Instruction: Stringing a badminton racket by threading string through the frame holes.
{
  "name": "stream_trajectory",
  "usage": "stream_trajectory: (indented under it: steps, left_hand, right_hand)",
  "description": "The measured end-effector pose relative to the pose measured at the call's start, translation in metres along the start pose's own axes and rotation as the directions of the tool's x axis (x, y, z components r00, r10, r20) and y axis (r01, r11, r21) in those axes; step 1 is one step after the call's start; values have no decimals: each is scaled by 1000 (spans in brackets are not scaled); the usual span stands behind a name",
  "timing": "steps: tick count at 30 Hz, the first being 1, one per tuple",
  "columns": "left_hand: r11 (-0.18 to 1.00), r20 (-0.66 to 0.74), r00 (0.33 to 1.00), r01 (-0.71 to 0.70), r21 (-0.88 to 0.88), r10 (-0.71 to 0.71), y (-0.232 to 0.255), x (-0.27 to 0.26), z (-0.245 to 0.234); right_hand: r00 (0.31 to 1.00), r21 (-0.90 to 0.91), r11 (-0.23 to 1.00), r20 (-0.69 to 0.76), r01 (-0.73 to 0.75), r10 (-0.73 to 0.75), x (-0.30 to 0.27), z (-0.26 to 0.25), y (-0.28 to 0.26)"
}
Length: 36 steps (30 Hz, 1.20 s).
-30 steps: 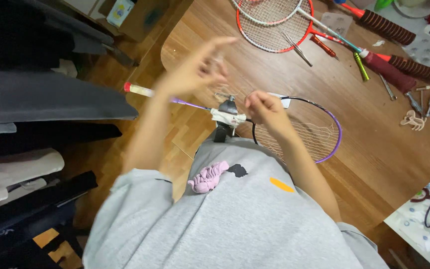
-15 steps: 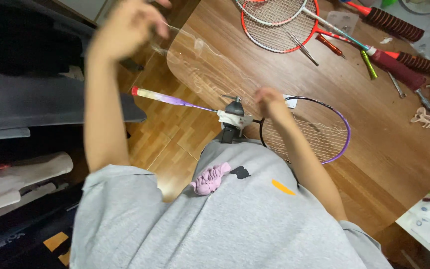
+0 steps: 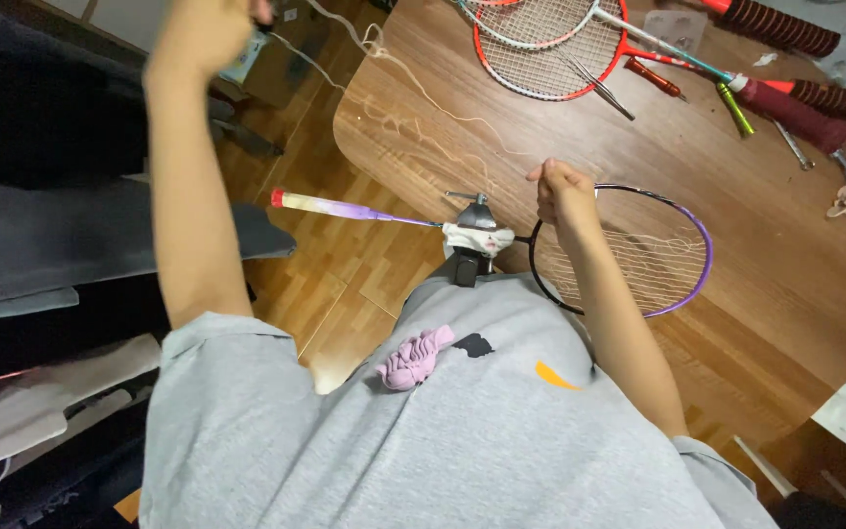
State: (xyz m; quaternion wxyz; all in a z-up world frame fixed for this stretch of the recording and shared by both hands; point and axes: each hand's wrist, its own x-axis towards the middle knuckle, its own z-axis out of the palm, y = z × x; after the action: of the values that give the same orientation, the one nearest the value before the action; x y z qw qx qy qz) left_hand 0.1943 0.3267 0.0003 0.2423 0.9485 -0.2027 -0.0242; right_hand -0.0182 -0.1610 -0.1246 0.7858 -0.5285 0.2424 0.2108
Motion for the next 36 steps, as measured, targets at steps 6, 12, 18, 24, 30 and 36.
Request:
stream_trajectory:
  steps: [6,12,18,24,30,36]
  left_hand:
    - [899,59,998,13,-438,14,150,-3,18]
    - [885,143,990,76,-459,-11,240,-17,27]
    - [745,67,948,-200,-637,312,268,-25,29]
    - [799,71,971,-145,-584,229,268,-25,20]
    - [846,31,995,-62,-530,93,244,-43,19]
    - [763,78,997,61,-643,-14,220,-63,22]
  right_hand:
    - [974,-56,998,223,-31,43,-38,23,-39]
    - [888,-331,825,133,458,-439,-86,81,-97]
    - [875,-575,660,332,484,-352,-97,98,-119]
    - [790,-309,728,288,612,-542,-85,75,-75]
    - [890,157,882,39,444,-455,-89,80,-75]
    - [851,34,850,-37,525,-524,-99,91,-77]
